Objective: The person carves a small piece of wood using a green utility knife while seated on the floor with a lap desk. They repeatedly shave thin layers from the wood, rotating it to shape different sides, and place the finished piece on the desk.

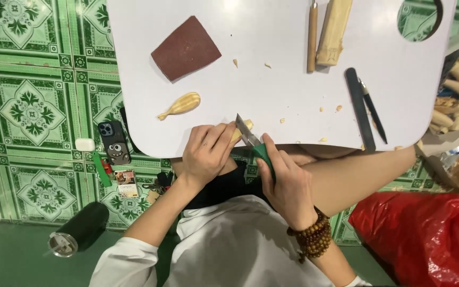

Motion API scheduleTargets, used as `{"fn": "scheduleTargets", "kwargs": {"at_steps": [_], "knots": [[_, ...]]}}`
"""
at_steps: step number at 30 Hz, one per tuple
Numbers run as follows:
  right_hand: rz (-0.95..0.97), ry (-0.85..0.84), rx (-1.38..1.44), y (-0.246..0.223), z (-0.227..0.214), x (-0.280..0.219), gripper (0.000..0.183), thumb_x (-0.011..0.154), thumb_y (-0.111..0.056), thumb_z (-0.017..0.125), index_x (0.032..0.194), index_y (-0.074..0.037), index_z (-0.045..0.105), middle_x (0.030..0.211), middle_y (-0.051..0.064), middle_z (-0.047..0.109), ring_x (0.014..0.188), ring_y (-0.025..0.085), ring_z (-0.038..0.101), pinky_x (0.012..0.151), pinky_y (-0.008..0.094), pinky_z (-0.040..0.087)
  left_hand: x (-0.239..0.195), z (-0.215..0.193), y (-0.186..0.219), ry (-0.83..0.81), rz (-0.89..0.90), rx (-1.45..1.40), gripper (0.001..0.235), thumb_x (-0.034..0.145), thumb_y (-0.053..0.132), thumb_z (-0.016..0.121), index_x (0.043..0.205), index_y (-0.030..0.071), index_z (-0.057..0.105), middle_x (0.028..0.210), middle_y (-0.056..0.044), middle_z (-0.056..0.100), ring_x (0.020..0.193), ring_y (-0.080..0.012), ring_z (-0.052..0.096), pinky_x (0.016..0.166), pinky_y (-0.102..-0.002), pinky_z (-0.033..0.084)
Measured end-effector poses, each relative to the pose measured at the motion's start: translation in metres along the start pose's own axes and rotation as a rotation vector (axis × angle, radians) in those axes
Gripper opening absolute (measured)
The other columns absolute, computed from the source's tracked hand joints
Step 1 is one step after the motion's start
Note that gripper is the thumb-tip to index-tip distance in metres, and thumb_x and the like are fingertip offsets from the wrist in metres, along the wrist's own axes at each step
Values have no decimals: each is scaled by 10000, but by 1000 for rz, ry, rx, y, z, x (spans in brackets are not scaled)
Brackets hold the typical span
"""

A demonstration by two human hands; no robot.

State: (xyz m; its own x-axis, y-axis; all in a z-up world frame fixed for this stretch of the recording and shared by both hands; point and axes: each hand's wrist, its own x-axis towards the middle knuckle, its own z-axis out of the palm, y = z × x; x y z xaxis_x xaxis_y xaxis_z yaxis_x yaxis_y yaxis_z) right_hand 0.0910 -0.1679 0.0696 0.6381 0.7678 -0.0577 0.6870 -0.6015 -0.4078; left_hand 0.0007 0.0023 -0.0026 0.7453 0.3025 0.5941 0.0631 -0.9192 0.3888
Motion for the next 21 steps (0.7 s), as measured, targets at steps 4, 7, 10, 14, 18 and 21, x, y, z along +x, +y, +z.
{"fn": "scheduleTargets", "kwargs": {"at_steps": [4, 7, 10, 14, 18, 21], "knots": [[-20, 21, 39, 3, 0, -4, 457, 1027, -353, 489, 1426, -163, 605, 720, 28, 598, 506, 290, 616, 428, 404, 508, -2, -2, 2, -18, -26, -8, 232, 970, 173, 715, 1129, 6, 740, 947, -101, 683, 758, -241, 618, 733, -362, 552], [-29, 35, 76, 2, 0, -3, 456, 1026, -345, 487, 1428, -169, 609, 711, 24, 612, 497, 271, 614, 424, 378, 504, -1, -2, 0, -23, -14, 5, 228, 961, 163, 723, 1117, -2, 736, 953, -114, 679, 766, -262, 631, 739, -379, 551], [-28, 27, 69, -1, 1, -6, 449, 1024, -338, 498, 1417, -158, 618, 702, 30, 605, 503, 271, 614, 420, 377, 499, -4, -4, 2, -30, -24, -10, 213, 952, 140, 732, 1103, -9, 731, 965, -125, 679, 774, -269, 633, 743, -382, 548], [-34, 63, -3, -4, 2, 3, 444, 1025, -351, 495, 1407, -168, 626, 679, 18, 554, 459, 279, 576, 406, 394, 485, 3, -4, -2, -11, 17, -32, 178, 972, 120, 702, 1078, -21, 725, 923, -135, 660, 753, -278, 614, 717, -381, 548], [-48, 83, -34, -7, 6, 7, 427, 1027, -342, 516, 1399, -166, 629, 693, 7, 547, 464, 262, 577, 418, 390, 487, 0, -4, -2, -11, 43, -31, 169, 979, 120, 679, 1054, -27, 715, 898, -130, 640, 742, -278, 614, 709, -377, 550], [-34, 74, -57, -7, 4, 0, 430, 1026, -346, 500, 1390, -161, 636, 689, 16, 542, 459, 283, 573, 409, 396, 479, -3, -1, -2, -5, 26, -23, 159, 970, 104, 688, 1051, -30, 717, 867, -125, 633, 726, -265, 613, 697, -367, 549]]}}
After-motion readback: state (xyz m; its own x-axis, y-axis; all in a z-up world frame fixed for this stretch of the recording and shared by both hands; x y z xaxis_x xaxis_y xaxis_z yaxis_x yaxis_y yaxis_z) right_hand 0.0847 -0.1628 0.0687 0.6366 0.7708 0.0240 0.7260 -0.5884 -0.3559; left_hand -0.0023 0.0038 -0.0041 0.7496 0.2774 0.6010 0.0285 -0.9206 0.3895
